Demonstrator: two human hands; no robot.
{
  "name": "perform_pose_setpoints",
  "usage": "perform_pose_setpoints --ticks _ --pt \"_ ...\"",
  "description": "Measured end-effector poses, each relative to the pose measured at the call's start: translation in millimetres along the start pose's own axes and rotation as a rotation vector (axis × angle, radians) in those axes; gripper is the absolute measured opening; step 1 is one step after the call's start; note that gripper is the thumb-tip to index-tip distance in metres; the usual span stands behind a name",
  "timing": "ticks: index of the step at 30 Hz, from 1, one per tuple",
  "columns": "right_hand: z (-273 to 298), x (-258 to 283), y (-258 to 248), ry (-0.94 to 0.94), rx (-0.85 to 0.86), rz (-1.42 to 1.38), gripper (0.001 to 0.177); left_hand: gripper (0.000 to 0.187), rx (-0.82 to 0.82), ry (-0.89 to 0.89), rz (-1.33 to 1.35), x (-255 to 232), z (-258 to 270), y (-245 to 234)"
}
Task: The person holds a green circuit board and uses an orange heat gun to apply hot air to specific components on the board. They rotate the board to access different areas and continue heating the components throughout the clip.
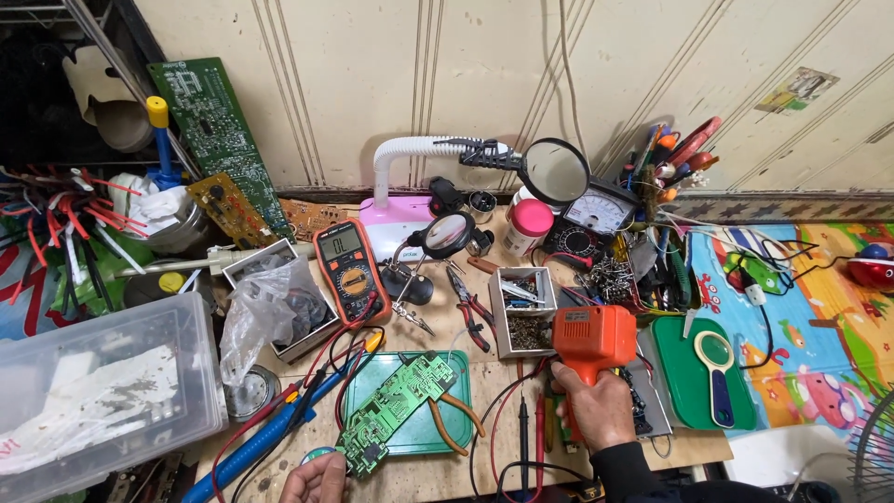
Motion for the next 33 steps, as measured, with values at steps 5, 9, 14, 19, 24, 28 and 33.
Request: perform_pose_setpoints --ticks 5,9,14,19,24,28,33 --pt "-1.4 -1.8 0.9 0.009 0.000 -0.015 0.027 0.028 -0.003 0.009 -0.007 0.8 -1.5 0.0" --pt "-4.2 -2.9 0.5 0.000 -0.001 0.010 0.028 0.027 -0.004 0.007 0.022 -7.3 6.2 -1.8" --pt "-10.0 -7.2 -1.8 0.017 -0.017 0.046 0.033 0.025 -0.010 -0.075 -0.031 -55.0 44.9 -13.1" --pt "-28.2 -32.0 -10.2 -0.072 -0.019 0.356 0.045 0.013 -0.088 0.266 0.177 -35.4 34.6 -22.5" --pt "48.8 14.0 -12.1 -0.126 -0.092 0.051 0.031 0.018 0.081 0.096 -0.144 -81.8 67.1 -31.4" --pt "110.6 29.7 4.9 -0.090 -0.043 -0.086 0.026 0.012 0.117 0.093 -0.140 -93.6 75.2 -29.9" --pt "157.8 29.1 32.7 -0.114 0.081 -0.113 0.020 0.014 0.088 0.210 -0.182 -89.6 71.0 -24.5"
Point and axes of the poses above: each hand's wrist, its own z-axis away from the middle knuckle, its own y-axis out of the palm, x = y × z, the point moved 8 cm from there along -z, towards the middle knuckle, and after that the axes turned 7 degrees about -z, right-handed, at the moved point
